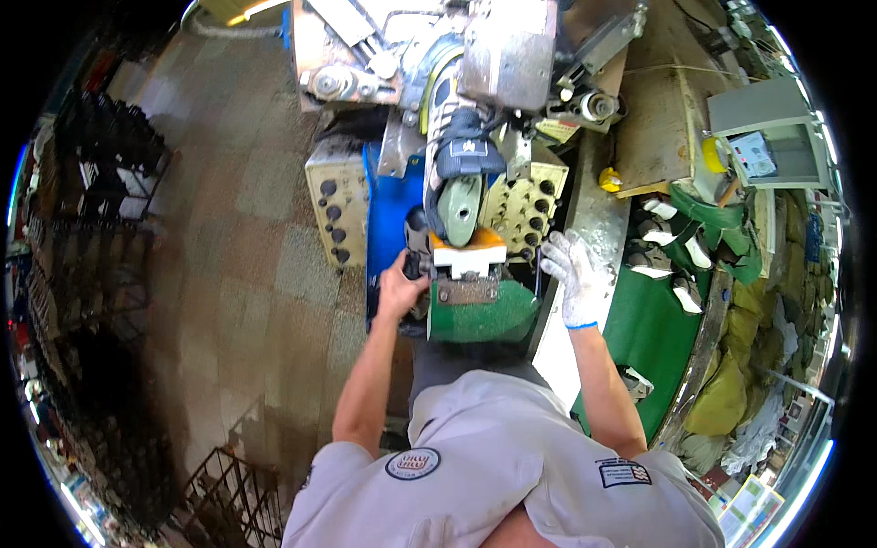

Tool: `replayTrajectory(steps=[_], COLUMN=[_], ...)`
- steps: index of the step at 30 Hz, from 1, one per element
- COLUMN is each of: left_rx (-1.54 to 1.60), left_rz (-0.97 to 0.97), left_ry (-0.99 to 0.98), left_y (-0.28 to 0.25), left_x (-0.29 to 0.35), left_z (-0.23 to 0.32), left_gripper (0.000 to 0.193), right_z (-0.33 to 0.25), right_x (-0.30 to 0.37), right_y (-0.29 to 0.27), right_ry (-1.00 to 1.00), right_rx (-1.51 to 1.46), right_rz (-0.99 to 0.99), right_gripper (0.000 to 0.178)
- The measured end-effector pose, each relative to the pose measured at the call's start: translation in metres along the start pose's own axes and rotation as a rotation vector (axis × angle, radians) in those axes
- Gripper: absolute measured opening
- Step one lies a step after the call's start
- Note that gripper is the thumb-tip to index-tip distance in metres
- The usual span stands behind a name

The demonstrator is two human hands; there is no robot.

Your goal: The person picks up a shoe upper from a conveyor belt, fits it onto a lasting machine, and operates the machine to shape and press the shoe before placing it back on the belt.

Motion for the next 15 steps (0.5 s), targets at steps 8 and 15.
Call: replayTrajectory(steps=[8, 15], left_rx=[0.342, 0.756], left_rz=[-0.106, -0.283], left_ry=[-0.129, -0.036], left_y=[-0.114, 0.001], left_x=[0.071, 0.081], left_z=[0.201, 0.276], left_gripper=[0.075, 0.051], right_z=[-0.064, -0.113], right_x=[0.042, 0.077], right_y=[0.059, 0.148], right_ry=[-0.089, 0.240], right_rx=[-0.086, -0.779], right_rz=[-0.263, -0.539], right_gripper=[0.058, 0.072])
Point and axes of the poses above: each hand's wrist, its own x-axis away from the middle knuckle, its own y-axis out of the palm, z = x × y, the point moved 8 cm from there along -x, towards the middle knuckle, and after that the axes turned 14 degrees about x, right-handed, at the moved point
